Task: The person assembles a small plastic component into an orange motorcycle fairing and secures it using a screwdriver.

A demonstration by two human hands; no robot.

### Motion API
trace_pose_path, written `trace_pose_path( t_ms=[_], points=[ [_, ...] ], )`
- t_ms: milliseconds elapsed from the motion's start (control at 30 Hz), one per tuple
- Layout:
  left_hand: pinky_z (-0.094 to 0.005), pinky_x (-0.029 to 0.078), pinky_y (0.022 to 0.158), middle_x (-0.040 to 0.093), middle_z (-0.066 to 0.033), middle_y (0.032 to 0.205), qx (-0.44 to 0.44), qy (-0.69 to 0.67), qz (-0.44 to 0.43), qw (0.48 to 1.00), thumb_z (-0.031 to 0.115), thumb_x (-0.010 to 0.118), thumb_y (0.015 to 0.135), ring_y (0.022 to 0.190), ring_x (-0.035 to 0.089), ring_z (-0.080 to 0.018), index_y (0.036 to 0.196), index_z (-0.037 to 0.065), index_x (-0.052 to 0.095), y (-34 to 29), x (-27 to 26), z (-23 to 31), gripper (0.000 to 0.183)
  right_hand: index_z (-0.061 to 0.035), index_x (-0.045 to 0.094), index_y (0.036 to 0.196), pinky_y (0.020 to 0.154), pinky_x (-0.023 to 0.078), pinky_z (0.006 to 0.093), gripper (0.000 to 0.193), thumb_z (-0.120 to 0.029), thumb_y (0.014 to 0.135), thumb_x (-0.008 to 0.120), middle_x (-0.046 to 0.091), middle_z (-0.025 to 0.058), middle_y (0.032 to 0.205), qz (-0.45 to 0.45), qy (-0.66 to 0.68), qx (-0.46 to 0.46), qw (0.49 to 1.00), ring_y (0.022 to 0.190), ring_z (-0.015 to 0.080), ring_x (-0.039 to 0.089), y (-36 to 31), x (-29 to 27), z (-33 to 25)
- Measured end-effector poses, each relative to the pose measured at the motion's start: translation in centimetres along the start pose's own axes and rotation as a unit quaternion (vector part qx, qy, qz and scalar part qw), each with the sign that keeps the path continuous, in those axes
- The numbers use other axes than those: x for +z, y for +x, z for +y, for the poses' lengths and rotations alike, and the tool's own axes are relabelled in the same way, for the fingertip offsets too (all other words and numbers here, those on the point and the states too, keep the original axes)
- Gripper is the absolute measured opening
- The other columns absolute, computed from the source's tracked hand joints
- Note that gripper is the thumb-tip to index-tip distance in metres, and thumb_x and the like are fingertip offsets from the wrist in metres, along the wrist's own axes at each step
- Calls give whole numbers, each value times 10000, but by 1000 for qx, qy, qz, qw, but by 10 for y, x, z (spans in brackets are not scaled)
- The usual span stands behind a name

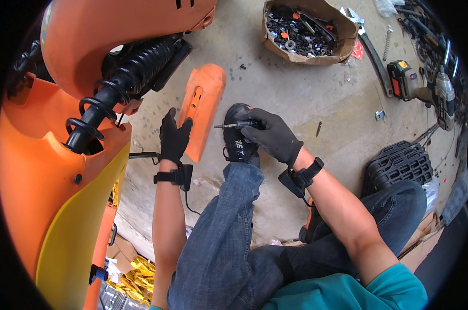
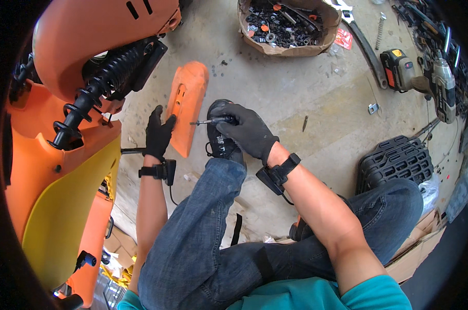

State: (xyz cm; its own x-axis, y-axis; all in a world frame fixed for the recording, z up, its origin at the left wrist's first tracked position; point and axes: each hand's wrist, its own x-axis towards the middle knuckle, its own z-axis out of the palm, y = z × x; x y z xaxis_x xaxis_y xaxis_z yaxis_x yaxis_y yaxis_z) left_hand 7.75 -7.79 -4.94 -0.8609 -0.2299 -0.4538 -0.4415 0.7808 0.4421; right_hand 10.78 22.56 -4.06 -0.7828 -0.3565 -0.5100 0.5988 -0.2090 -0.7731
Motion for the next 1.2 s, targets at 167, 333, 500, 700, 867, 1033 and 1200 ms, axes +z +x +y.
trace_pose_path(
  t_ms=[167,333,500,700,867,1033,1200],
  points=[
    [-346,529,834,658,-168,1118,15,-21,-98,995,241,729,853,976,659,-219,1352,-54,513,32,4,-32,618,-39,647,1249,822,506,261,309,-103,947,662,665,34,1045,4,28,5,1000,904,91,594,1,-8,-4],
    [-287,523,691,678,-74,922,-47,-129,-206,969,162,723,849,757,651,-128,1292,-54,561,40,-9,-32,519,-47,662,1242,763,480,247,322,-147,936,677,654,17,1005,9,25,-6,1000,851,83,573,2,-13,-6],
    [-275,519,696,690,-67,923,-23,-187,-225,956,140,758,834,774,653,-121,1205,-38,593,33,-16,-20,443,-52,666,1247,756,472,247,333,-150,930,679,652,13,1007,4,32,9,999,853,82,565,2,-14,-8],
    [-278,520,709,688,-75,933,-29,-129,-246,960,151,805,809,781,639,-116,1067,-12,596,17,-27,-5,370,-29,656,1222,851,524,282,308,-106,924,666,695,58,1096,10,59,6,998,944,118,625,3,-13,-7],
    [-288,511,708,648,-62,887,36,-97,-190,976,169,844,768,788,603,-116,1006,0,569,-2,-24,18,401,-19,654,1239,891,509,283,317,-111,936,664,689,56,1138,14,38,13,999,993,118,615,5,-14,-4],
    [-300,512,727,636,-68,917,75,-119,-148,979,192,843,778,823,596,-127,1060,-8,571,-21,-32,54,440,-9,645,1266,939,483,266,330,-114,953,668,683,48,1163,21,44,-19,999,1046,106,595,6,-12,-3],
    [-325,515,759,654,-87,944,93,-94,-115,985,237,822,816,836,615,-165,1141,3,586,-35,-35,90,465,-43,680,1207,946,508,306,312,-167,920,685,719,88,1120,49,10,-21,999,1032,160,656,8,-13,-4]
  ],
)
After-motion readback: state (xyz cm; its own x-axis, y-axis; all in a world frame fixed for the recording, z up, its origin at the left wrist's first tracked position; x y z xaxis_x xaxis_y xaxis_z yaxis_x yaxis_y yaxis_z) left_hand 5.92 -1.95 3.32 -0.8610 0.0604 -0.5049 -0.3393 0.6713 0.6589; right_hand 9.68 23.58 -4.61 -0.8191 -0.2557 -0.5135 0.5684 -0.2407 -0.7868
